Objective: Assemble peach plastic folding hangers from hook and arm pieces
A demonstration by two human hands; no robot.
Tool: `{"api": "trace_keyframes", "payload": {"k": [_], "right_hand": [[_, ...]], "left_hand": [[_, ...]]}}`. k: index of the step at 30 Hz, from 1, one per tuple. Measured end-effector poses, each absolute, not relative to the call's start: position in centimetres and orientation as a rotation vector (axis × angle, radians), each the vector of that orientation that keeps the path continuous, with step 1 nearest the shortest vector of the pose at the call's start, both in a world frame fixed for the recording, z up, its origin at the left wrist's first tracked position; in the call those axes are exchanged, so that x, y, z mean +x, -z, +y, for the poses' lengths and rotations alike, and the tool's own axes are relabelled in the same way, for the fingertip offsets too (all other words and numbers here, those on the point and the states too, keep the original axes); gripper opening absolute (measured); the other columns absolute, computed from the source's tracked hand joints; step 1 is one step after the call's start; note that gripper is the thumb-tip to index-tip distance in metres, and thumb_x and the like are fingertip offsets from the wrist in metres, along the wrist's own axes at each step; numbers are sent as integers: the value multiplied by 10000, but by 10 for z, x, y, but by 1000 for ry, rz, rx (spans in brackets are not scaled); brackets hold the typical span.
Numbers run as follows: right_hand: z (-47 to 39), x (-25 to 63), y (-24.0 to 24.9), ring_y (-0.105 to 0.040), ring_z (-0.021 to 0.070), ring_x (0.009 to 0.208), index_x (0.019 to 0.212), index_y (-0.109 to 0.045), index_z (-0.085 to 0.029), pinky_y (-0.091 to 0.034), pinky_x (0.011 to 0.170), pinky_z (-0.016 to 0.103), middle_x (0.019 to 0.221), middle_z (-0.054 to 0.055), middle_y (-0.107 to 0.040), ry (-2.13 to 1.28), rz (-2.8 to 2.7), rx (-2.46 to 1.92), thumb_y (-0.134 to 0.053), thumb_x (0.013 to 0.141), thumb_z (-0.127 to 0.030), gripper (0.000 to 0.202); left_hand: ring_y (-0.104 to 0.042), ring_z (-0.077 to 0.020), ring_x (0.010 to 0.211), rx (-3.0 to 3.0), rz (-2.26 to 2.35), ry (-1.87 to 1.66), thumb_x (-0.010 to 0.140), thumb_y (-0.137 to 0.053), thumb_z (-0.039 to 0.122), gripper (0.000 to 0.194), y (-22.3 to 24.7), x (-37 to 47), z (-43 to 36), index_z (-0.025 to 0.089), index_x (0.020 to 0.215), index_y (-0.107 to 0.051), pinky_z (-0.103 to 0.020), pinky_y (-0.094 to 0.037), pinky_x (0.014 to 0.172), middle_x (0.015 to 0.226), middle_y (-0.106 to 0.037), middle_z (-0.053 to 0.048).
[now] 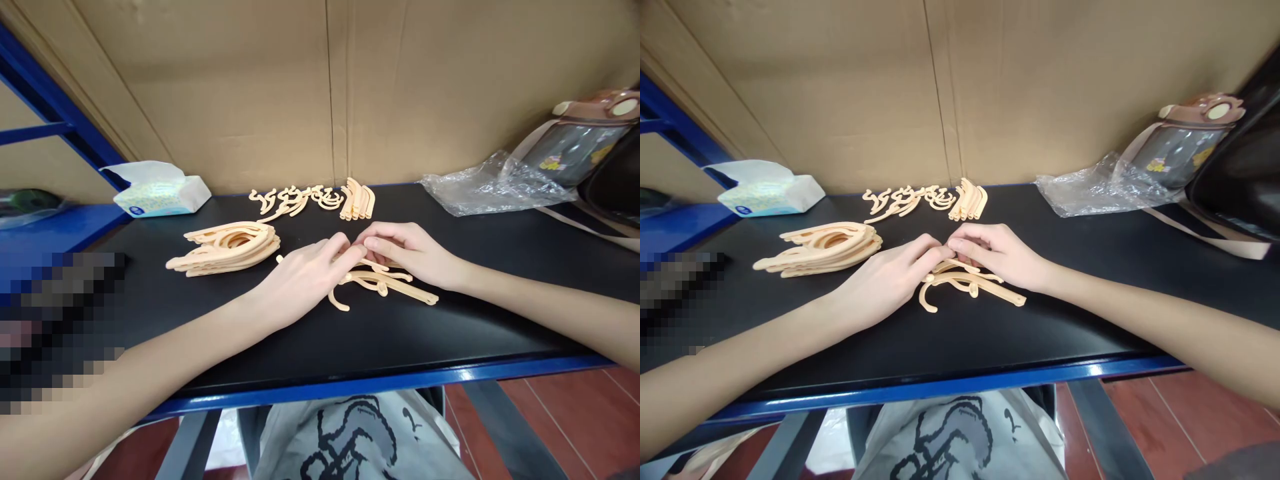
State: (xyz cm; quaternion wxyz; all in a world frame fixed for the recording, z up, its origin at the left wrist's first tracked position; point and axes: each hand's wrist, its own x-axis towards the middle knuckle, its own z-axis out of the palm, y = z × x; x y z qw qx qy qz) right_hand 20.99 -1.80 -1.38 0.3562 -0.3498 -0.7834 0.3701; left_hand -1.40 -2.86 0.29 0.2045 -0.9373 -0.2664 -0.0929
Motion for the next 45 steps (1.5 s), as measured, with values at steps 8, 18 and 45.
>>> {"api": "trace_keyframes", "payload": {"k": [8,18,45], "right_hand": [[-20,207,10,-621,137,729,1214,-517,-227,-486,677,258,811,-14,-673,-840,-2118,-910,-608,931,-428,359],[-7,220,5,-466,106,577,1081,-595,-212,-347,565,250,643,-54,-522,-372,-1978,-1066,-545,967,-411,234],[176,67,8,-635,204,863,1162,-640,-156,-441,771,302,979,59,-728,-381,-2238,-1218,-448,836,-107,381]], "left_hand": [[-617,-153,670,-2577,-906,382,906,-311,-3,386,-8,-19,-33,185,1197,-483,-244,-327,450,1074,-588,-84],[-698,-180,916,-2796,-1048,639,824,-332,-33,610,-1,-26,-28,214,1382,-325,-282,-572,681,1374,-508,-113],[-677,-169,806,-2957,-1143,272,1064,-399,326,258,7,-19,-18,187,1224,-547,-305,-530,642,1197,-574,-27]]}}
